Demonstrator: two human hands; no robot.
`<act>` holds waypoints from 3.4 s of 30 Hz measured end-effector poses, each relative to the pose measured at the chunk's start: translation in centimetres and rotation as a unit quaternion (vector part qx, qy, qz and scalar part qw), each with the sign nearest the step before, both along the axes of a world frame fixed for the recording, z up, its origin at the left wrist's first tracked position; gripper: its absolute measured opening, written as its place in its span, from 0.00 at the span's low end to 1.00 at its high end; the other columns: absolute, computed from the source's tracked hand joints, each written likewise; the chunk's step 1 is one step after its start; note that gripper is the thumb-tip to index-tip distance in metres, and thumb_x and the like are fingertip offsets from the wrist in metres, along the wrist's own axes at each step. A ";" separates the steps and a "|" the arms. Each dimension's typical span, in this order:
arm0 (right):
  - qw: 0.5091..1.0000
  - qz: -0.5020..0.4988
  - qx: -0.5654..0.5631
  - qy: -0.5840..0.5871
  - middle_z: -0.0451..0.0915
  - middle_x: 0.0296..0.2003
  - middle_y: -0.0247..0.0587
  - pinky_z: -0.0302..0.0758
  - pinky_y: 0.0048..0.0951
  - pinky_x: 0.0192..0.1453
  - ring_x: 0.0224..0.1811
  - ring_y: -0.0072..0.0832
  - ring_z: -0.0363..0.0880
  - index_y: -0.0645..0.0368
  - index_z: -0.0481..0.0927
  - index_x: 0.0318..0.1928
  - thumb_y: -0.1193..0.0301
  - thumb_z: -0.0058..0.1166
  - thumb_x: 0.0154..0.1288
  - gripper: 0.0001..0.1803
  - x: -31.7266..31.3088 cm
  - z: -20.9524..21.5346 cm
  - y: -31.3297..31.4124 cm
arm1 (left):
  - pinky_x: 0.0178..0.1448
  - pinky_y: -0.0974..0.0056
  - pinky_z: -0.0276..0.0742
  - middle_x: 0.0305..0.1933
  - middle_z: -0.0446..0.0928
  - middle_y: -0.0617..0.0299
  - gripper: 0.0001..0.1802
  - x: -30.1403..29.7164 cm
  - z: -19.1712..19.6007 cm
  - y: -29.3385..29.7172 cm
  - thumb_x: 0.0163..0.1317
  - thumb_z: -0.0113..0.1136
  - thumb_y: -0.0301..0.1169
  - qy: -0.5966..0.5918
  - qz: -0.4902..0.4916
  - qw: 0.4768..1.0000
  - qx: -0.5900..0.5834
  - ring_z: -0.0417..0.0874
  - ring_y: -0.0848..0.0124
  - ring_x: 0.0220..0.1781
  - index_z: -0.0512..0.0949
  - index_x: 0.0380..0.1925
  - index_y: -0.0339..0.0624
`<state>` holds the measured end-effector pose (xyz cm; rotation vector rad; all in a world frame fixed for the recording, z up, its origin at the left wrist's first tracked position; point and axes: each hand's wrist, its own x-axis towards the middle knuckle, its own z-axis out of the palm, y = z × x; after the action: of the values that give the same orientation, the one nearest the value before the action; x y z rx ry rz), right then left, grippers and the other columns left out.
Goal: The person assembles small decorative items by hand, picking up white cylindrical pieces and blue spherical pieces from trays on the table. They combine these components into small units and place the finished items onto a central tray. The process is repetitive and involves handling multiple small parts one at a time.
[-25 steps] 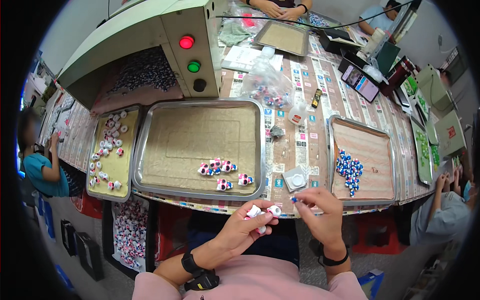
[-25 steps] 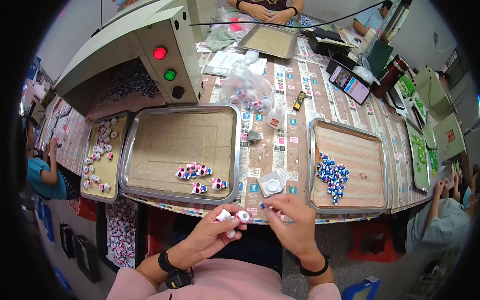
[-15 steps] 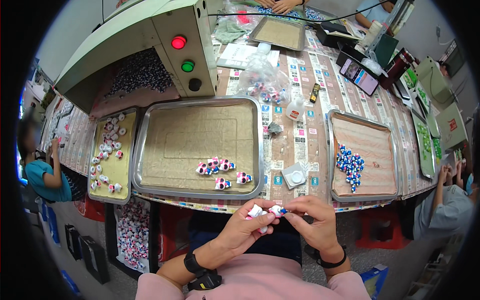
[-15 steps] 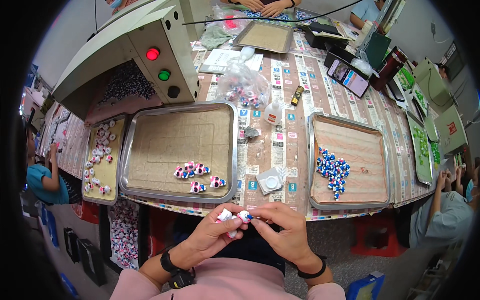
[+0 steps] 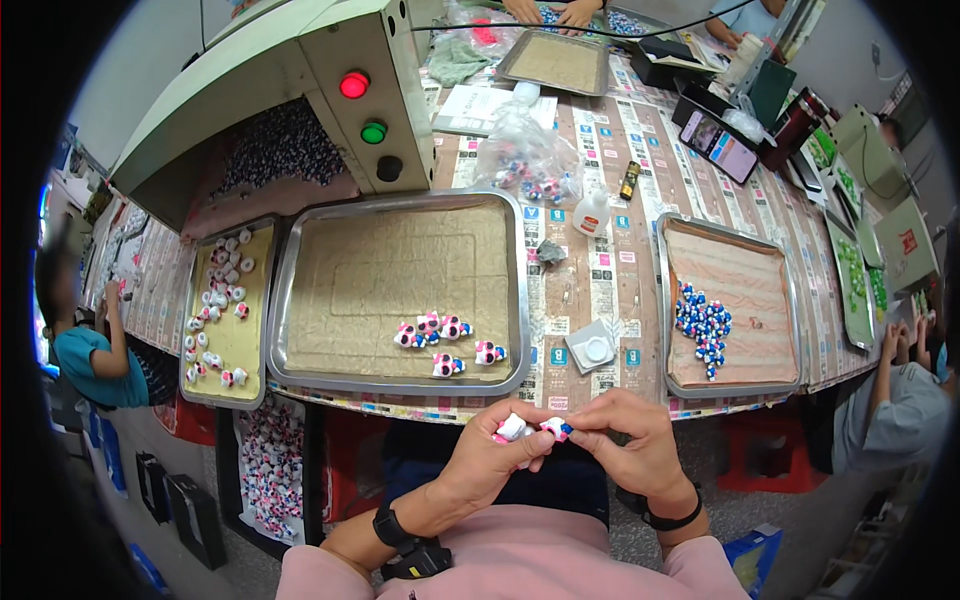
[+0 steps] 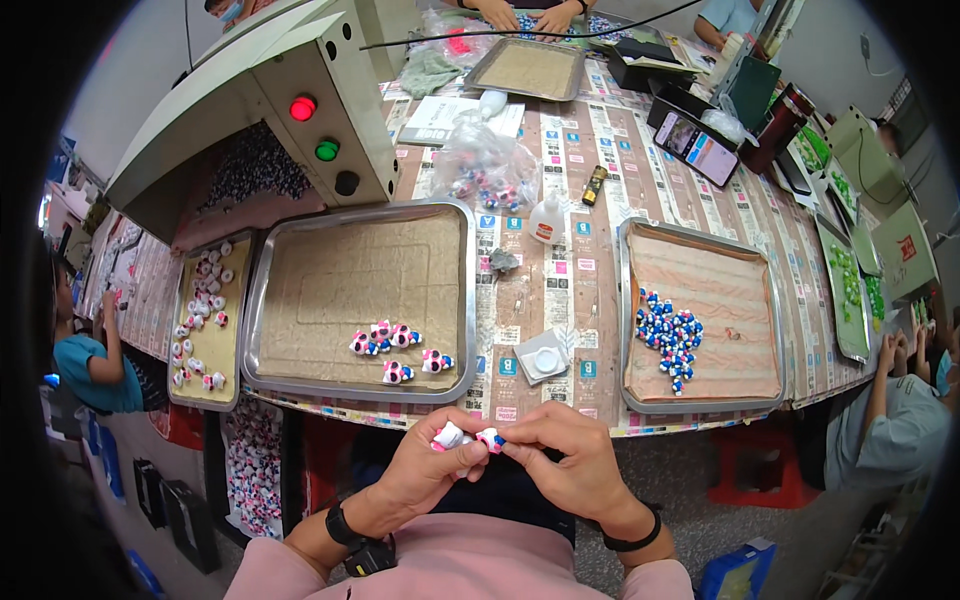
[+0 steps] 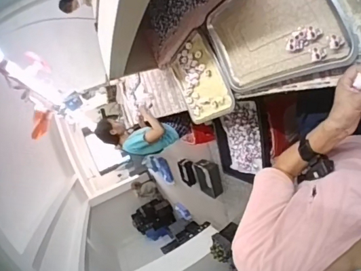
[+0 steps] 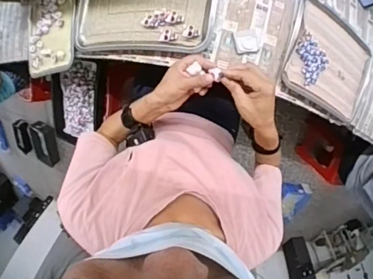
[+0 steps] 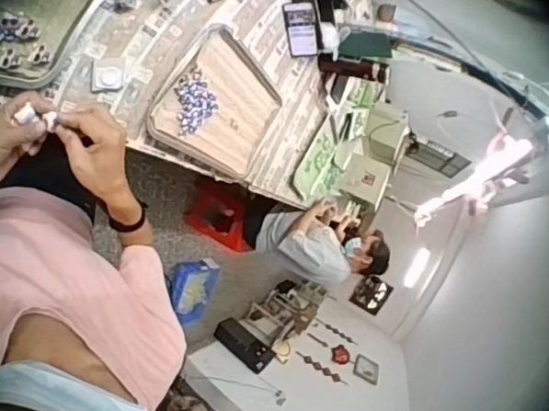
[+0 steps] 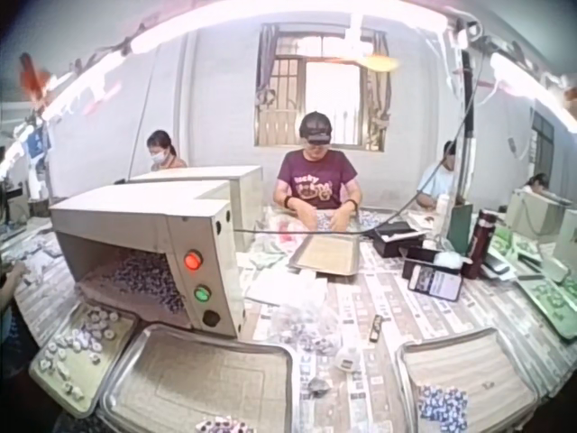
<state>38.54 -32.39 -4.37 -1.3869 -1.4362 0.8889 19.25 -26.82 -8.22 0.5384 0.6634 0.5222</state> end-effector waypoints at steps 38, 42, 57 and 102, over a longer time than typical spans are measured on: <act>0.883 -0.281 0.013 -0.375 0.80 0.37 0.44 0.70 0.38 0.50 0.43 0.43 0.74 0.62 0.82 0.39 0.79 0.60 0.54 0.09 10.2 -4.1 2.9 | 0.29 0.65 0.70 0.41 0.77 0.55 0.26 -3.6 2.6 3.4 0.73 0.41 0.41 -0.108 -0.025 0.985 -0.130 0.76 0.67 0.38 0.67 0.63 0.33; 0.875 -0.281 0.030 -0.393 0.79 0.34 0.42 0.71 0.39 0.48 0.42 0.43 0.74 0.60 0.82 0.37 0.78 0.61 0.53 0.09 10.1 -4.1 2.7 | 0.36 0.66 0.71 0.44 0.76 0.56 0.25 -1.7 2.3 1.9 0.73 0.46 0.40 -0.161 -0.054 0.964 -0.203 0.75 0.67 0.43 0.65 0.65 0.37; 0.988 -0.127 -0.002 0.092 0.77 0.43 0.37 0.73 0.19 0.46 0.43 0.20 0.76 0.65 0.82 0.48 0.82 0.62 0.60 0.14 4.6 -2.3 0.6 | 0.45 0.64 0.76 0.49 0.75 0.58 0.23 -1.0 1.4 1.0 0.73 0.49 0.35 -0.137 -0.047 0.970 -0.194 0.75 0.70 0.47 0.66 0.65 0.42; 0.998 -0.071 -0.001 0.003 0.83 0.36 0.41 0.78 0.21 0.36 0.33 0.22 0.82 0.63 0.85 0.39 0.80 0.66 0.55 0.10 -1.3 -0.1 -1.1 | 0.41 0.70 0.80 0.47 0.78 0.61 0.15 -0.7 -1.0 -0.5 0.70 0.56 0.33 -0.130 -0.020 0.981 -0.143 0.80 0.72 0.43 0.71 0.54 0.44</act>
<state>37.23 -33.53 -4.49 -1.4668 -1.3148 0.8045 18.53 -27.29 -9.18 0.2064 0.4659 0.4397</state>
